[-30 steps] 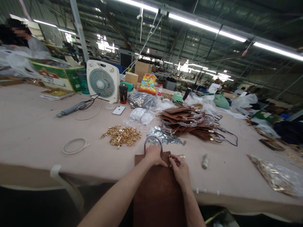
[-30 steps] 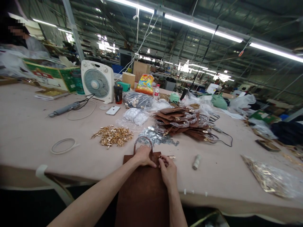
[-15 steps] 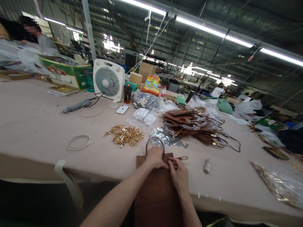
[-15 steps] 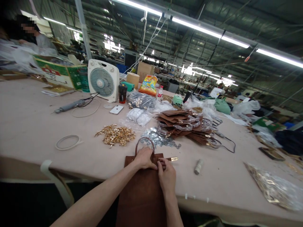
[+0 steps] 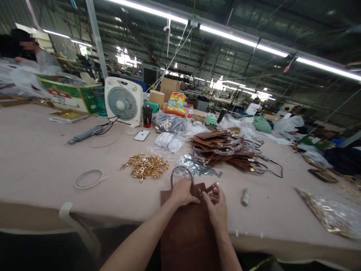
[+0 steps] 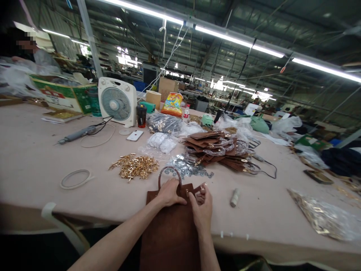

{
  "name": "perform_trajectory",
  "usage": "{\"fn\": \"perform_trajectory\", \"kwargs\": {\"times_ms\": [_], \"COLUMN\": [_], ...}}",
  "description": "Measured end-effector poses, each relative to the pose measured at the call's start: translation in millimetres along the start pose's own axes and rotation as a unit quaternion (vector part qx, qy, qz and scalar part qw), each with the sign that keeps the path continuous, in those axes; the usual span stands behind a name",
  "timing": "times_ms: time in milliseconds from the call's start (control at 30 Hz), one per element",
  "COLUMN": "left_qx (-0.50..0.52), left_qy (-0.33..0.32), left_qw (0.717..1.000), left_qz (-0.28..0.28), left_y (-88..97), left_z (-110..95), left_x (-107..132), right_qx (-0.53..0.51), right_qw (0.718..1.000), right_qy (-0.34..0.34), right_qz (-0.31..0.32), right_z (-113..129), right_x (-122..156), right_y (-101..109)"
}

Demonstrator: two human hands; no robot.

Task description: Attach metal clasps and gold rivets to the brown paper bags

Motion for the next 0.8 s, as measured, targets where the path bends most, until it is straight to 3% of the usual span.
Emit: {"fn": "perform_trajectory", "kwargs": {"times_ms": [67, 200, 300, 467, 633, 800], "left_qx": [0.025, 0.078, 0.079, 0.018, 0.039, 0.196], "left_qy": [-0.01, -0.03, -0.08, -0.177, -0.126, -0.034], "left_qw": [1.0, 0.996, 0.994, 0.978, 0.969, 0.945], "left_qz": [-0.005, 0.003, -0.002, -0.105, -0.21, -0.259], "left_y": [1.5, 5.2, 15.1, 52.0, 78.3, 67.3], "left_z": [-1, -5, -19, -34, -3, 36], "left_x": [1, 7, 18, 53, 79, 84], "right_qx": [-0.022, -0.047, -0.072, -0.101, -0.132, -0.152], "right_qw": [1.0, 0.992, 0.987, 0.987, 0.986, 0.984], "right_qy": [-0.009, -0.042, -0.044, -0.045, -0.062, -0.077], "right_qz": [0.009, 0.106, 0.139, 0.117, 0.075, 0.052], "right_z": [-4, -6, 2, 6, -5, -13], "right_x": [-1, -2, -4, -8, -12, -9], "right_y": [-2, -22, -24, -12, 2, 12]}}
Point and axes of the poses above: each hand's wrist, its own x-axis away from the middle knuckle, its own y-axis out of the back of the hand, z = x × y, the point moved 10 cm from there along -x, towards the middle knuckle, and after that the axes turned 1 degree about -y, right-handed, at the moved point
